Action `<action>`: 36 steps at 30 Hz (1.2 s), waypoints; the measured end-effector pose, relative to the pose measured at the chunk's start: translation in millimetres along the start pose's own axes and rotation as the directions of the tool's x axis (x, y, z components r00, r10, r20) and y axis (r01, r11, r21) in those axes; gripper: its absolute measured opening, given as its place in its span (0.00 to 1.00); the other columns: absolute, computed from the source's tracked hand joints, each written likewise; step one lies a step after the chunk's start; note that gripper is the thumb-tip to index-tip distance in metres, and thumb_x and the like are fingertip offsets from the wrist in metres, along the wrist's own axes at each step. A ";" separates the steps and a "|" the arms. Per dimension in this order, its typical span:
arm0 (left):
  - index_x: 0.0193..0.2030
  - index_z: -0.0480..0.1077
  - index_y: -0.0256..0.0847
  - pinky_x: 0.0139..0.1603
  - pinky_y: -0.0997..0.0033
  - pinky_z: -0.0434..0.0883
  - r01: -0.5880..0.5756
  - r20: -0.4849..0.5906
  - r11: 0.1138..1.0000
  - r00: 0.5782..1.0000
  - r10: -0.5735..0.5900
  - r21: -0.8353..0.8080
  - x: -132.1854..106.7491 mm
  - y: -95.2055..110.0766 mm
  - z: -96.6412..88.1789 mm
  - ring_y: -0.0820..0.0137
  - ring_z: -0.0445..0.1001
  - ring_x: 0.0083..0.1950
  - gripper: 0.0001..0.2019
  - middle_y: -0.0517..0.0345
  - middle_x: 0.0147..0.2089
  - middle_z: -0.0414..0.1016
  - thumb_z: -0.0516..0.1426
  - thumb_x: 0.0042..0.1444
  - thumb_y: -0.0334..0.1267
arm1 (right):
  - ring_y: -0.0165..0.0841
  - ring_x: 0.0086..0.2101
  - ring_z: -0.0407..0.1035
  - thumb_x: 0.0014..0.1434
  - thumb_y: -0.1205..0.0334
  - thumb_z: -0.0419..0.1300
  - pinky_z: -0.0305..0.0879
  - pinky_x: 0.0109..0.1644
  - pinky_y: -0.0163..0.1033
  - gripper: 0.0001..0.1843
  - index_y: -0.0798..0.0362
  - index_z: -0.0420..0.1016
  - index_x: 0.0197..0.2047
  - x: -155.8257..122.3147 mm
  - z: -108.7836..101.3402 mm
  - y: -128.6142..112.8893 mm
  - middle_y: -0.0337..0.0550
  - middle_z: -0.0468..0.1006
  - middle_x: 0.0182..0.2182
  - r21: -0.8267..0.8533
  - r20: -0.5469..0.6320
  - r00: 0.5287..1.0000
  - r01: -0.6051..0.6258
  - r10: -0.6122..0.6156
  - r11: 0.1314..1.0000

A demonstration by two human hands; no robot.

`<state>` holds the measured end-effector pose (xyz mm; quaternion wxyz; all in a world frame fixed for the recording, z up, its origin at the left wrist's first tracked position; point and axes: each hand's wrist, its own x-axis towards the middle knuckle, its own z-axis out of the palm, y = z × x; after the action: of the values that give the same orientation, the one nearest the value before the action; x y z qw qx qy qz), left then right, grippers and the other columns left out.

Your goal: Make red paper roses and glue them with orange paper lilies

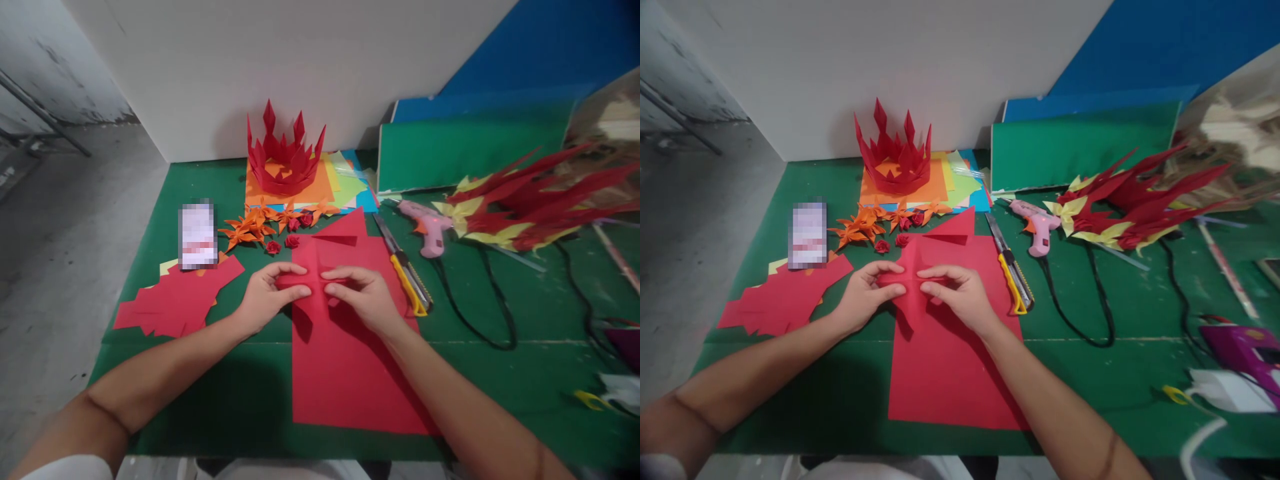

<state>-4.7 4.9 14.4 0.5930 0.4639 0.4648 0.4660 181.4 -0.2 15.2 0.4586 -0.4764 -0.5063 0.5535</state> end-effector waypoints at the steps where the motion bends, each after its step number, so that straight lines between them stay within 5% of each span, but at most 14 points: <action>1: 0.32 0.76 0.40 0.37 0.71 0.76 0.011 -0.005 1.000 1.000 -0.011 -0.017 -0.2 -0.8 0.7 0.71 0.76 0.35 0.18 0.57 0.35 0.79 0.70 0.34 0.46 | 0.26 0.20 0.68 0.43 0.54 0.71 0.71 0.23 0.33 0.12 0.47 0.82 0.33 -0.5 1.5 -0.5 0.38 0.78 0.26 0.006 -0.003 1.000 0.001 -0.001 1.000; 6: 0.30 0.76 0.39 0.36 0.71 0.74 0.017 0.015 1.000 1.000 -0.017 -0.003 -1.1 -3.1 0.8 0.72 0.74 0.33 0.16 0.57 0.33 0.76 0.69 0.37 0.46 | 0.27 0.21 0.68 0.44 0.55 0.71 0.69 0.24 0.34 0.08 0.45 0.83 0.30 -1.5 6.0 -2.8 0.36 0.75 0.22 -0.033 -0.012 0.999 0.044 -0.044 0.998; 11: 0.27 0.78 0.42 0.45 0.66 0.72 -0.210 0.036 0.969 0.978 0.207 0.134 -0.5 -0.6 -3.3 0.67 0.73 0.46 0.08 0.52 0.44 0.73 0.68 0.43 0.43 | 0.28 0.24 0.69 0.46 0.54 0.70 0.68 0.25 0.35 0.08 0.46 0.83 0.31 -2.8 7.4 -2.5 0.38 0.75 0.25 -0.071 0.023 0.995 0.100 -0.099 0.992; 14: 0.28 0.77 0.43 0.43 0.66 0.72 -0.307 0.081 0.922 0.952 0.296 0.234 -1.0 2.0 -4.6 0.68 0.73 0.42 0.06 0.53 0.38 0.75 0.65 0.48 0.42 | 0.31 0.27 0.70 0.48 0.54 0.69 0.71 0.30 0.38 0.08 0.46 0.83 0.32 -3.4 7.0 -0.6 0.39 0.75 0.25 -0.133 0.006 0.993 0.114 -0.114 0.985; 18: 0.30 0.76 0.42 0.38 0.69 0.71 -0.394 0.151 0.858 0.919 0.364 0.328 -4.1 3.7 -3.8 0.70 0.73 0.34 0.05 0.56 0.31 0.77 0.62 0.53 0.40 | 0.38 0.44 0.71 0.48 0.56 0.69 0.71 0.45 0.45 0.06 0.43 0.83 0.32 -3.0 5.7 1.1 0.44 0.77 0.38 -0.231 -0.045 0.979 0.183 -0.199 0.956; 21: 0.31 0.75 0.42 0.36 0.70 0.71 -0.422 0.164 0.830 0.907 0.389 0.364 -5.9 3.3 -3.1 0.70 0.74 0.34 0.04 0.56 0.31 0.77 0.61 0.54 0.38 | 0.40 0.47 0.69 0.50 0.59 0.67 0.67 0.51 0.49 0.04 0.41 0.82 0.32 -3.5 6.1 -0.3 0.44 0.75 0.46 -0.308 -0.027 0.951 0.285 -0.308 0.908; 30: 0.30 0.73 0.41 0.36 0.72 0.70 -0.479 0.231 0.781 0.878 0.420 0.401 -3.9 4.9 -3.3 0.72 0.73 0.33 0.03 0.57 0.30 0.76 0.59 0.54 0.34 | 0.36 0.34 0.73 0.55 0.67 0.62 0.69 0.42 0.45 0.07 0.45 0.79 0.33 -7.2 13.6 -9.2 0.40 0.80 0.30 -0.433 0.083 0.871 0.469 -0.484 0.770; 36: 0.30 0.71 0.41 0.36 0.72 0.69 -0.531 0.292 0.728 0.847 0.445 0.433 -4.0 2.8 -3.6 0.72 0.72 0.33 0.03 0.58 0.30 0.74 0.58 0.55 0.32 | 0.34 0.33 0.74 0.56 0.68 0.60 0.69 0.39 0.42 0.06 0.47 0.75 0.32 -9.5 16.4 -8.5 0.41 0.80 0.30 -0.459 0.095 0.881 0.452 -0.464 0.764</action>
<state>-9.2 1.7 17.2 0.3458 0.7439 0.3781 0.4290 166.5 -11.1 24.8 0.4569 -0.4413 -0.7197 0.2801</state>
